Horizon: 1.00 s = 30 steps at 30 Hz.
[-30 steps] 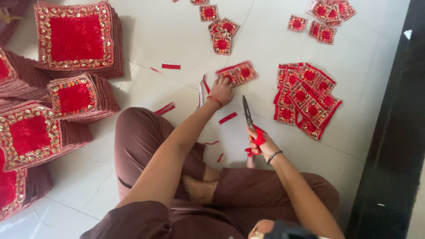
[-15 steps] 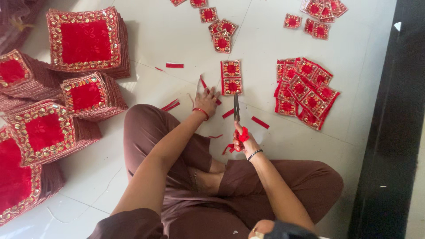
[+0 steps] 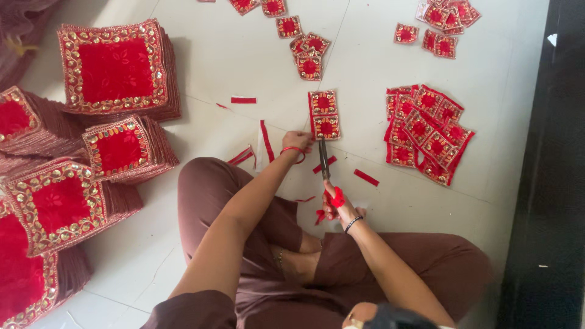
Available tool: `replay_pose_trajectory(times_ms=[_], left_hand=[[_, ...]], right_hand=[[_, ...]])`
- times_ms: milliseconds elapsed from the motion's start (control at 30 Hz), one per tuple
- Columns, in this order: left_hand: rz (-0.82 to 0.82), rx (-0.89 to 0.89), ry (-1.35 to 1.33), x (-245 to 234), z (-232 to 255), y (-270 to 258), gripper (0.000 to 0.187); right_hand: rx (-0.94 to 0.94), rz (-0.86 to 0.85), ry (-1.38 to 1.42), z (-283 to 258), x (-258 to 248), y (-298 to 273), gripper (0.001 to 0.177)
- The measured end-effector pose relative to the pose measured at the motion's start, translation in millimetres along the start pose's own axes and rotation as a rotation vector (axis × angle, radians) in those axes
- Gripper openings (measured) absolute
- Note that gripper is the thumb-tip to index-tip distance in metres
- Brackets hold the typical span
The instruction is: The person sits on the floor and uses shears to cut individual decorative red fabric squares from a larger strip, placing the cut squares into a pile.
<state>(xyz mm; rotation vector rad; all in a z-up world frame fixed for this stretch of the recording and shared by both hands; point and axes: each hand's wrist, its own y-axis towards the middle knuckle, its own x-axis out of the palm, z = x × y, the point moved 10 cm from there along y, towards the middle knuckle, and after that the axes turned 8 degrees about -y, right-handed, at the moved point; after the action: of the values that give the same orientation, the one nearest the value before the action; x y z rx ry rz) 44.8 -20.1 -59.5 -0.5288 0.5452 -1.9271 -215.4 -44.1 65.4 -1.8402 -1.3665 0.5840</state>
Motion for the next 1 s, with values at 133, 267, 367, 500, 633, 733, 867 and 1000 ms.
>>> replay_pose_trajectory(times_ms=[133, 267, 367, 500, 633, 733, 867, 1000], left_hand=[[-0.014, 0.023, -0.048, 2.4, -0.2, -0.7, 0.021], [0.005, -0.005, -0.015, 1.5, 1.0, 1.9, 0.022], [-0.043, 0.023, -0.043, 11.8, -3.2, 8.5, 0.020], [-0.065, 0.014, -0.045, 18.4, -6.4, 11.1, 0.016], [-0.106, -0.016, -0.031, 17.7, -5.9, 12.8, 0.016], [-0.143, -0.064, -0.112, 19.5, -16.6, 22.4, 0.015], [-0.154, -0.091, -0.117, 18.9, -30.2, 39.0, 0.015], [-0.178, -0.092, -0.153, 21.9, -37.1, 44.2, 0.015]], right_hand=[[-0.053, 0.017, -0.125, -3.5, -4.9, 15.5, 0.064], [-0.064, 0.021, -0.141, -5.5, -1.8, 28.6, 0.064], [-0.070, 0.036, -0.107, -6.6, -1.4, 29.7, 0.064], [-0.080, 0.037, -0.103, -6.8, -5.4, 28.4, 0.064], [-0.084, 0.024, -0.122, -7.6, -10.5, 33.3, 0.066], [-0.070, 0.014, -0.097, -8.6, -11.0, 37.2, 0.065], [-0.080, 0.029, -0.128, -13.3, -9.1, 34.6, 0.066], [-0.089, 0.029, -0.126, -16.9, -7.6, 35.5, 0.067]])
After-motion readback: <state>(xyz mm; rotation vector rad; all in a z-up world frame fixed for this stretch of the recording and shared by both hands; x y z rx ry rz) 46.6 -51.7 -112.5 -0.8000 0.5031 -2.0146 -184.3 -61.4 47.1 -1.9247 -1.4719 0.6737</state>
